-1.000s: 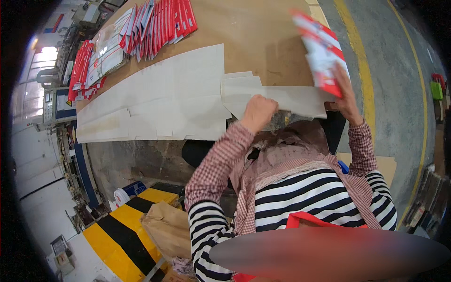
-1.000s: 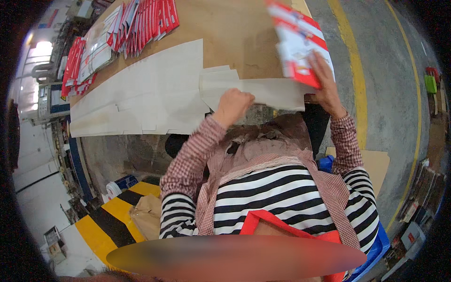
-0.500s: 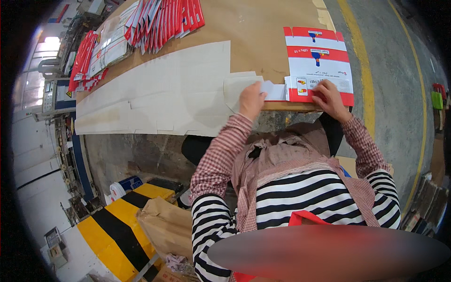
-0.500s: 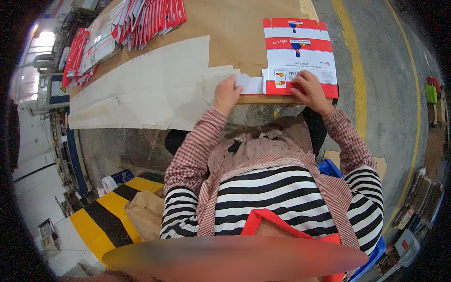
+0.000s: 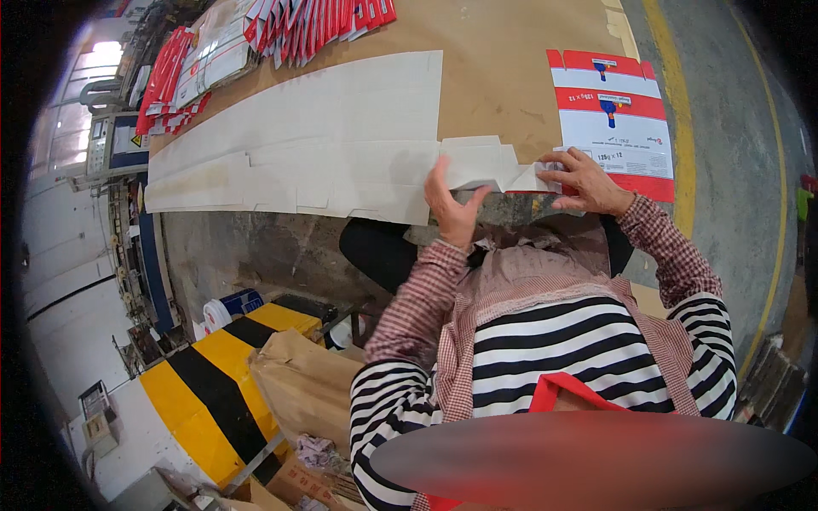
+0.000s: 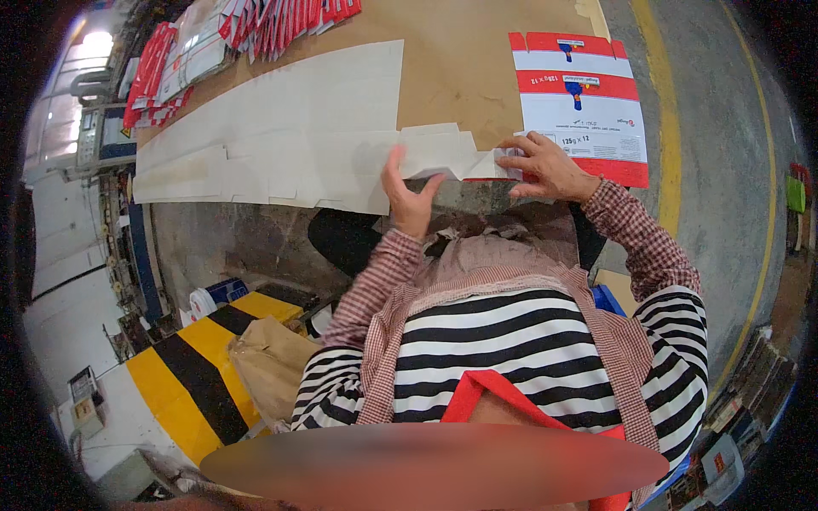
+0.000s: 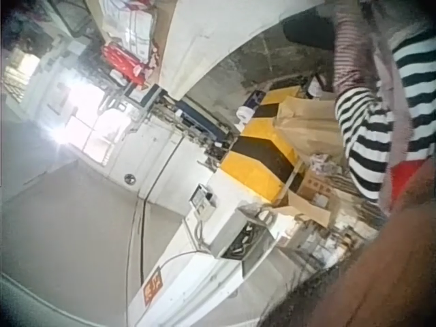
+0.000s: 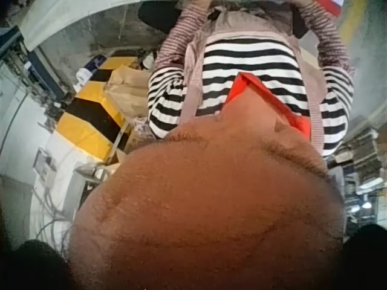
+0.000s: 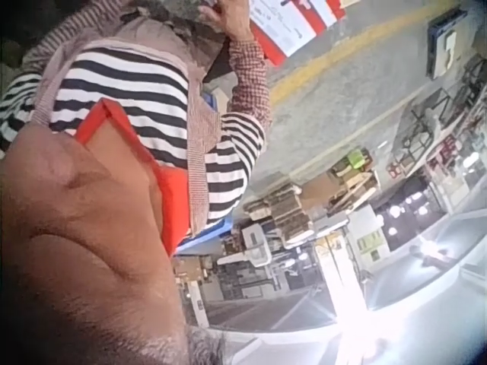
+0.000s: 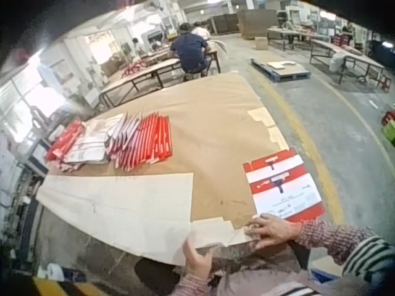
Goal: Folding paper items and stacking them onto a larger sheet of paper.
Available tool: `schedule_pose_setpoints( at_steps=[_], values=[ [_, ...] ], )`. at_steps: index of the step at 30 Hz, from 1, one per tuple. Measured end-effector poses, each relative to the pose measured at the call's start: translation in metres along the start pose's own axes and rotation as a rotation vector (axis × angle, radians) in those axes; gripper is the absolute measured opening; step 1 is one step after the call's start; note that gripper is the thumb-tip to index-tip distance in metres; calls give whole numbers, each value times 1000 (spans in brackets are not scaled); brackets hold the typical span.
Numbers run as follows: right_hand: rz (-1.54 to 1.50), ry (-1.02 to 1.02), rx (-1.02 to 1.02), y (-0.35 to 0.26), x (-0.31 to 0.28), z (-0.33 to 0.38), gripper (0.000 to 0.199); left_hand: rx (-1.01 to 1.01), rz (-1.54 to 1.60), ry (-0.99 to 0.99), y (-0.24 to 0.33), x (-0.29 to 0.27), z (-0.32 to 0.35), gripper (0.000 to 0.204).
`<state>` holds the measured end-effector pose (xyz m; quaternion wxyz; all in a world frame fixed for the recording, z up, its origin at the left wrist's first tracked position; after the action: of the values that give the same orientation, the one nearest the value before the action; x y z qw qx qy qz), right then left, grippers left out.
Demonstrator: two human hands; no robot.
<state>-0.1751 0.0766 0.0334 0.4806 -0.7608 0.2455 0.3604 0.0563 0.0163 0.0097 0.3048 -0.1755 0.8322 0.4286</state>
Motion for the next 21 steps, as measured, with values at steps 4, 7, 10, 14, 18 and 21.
schedule_pose_setpoints(
  at_steps=[4, 7, 10, 14, 18, 21],
  values=[
    [-18, 19, 9, 3, 0, 0, 57, -714, 147, 502, 1, 3, 23, 84],
    [-31, 36, 20, 2, 1, 2, 55, -1263, 894, 646, -7, 18, 24, 78],
    [-33, 37, 53, 0, 1, -1, 54, -1327, 879, 687, -20, 26, 29, 67],
    [-78, 77, 67, 8, 3, 6, 52, -947, 675, 658, -6, 20, 11, 48],
    [-45, 79, 3, -3, 0, -1, 52, 158, 272, 173, 60, 44, -25, 26],
    [57, -154, 39, -2, -9, 14, 61, 407, 192, -94, 78, 67, -44, 61]
  ],
)
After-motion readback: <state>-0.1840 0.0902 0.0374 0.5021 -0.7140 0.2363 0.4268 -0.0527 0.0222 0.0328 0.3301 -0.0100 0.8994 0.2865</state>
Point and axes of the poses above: each hand's wrist, its own z-axis away from the middle knuckle, its own x-axis out of the palm, y = z × x, the point moved 5 cm from there along -z, towards the middle knuckle, and after that the axes turned 14 degrees about y, right-handed, at the moved point
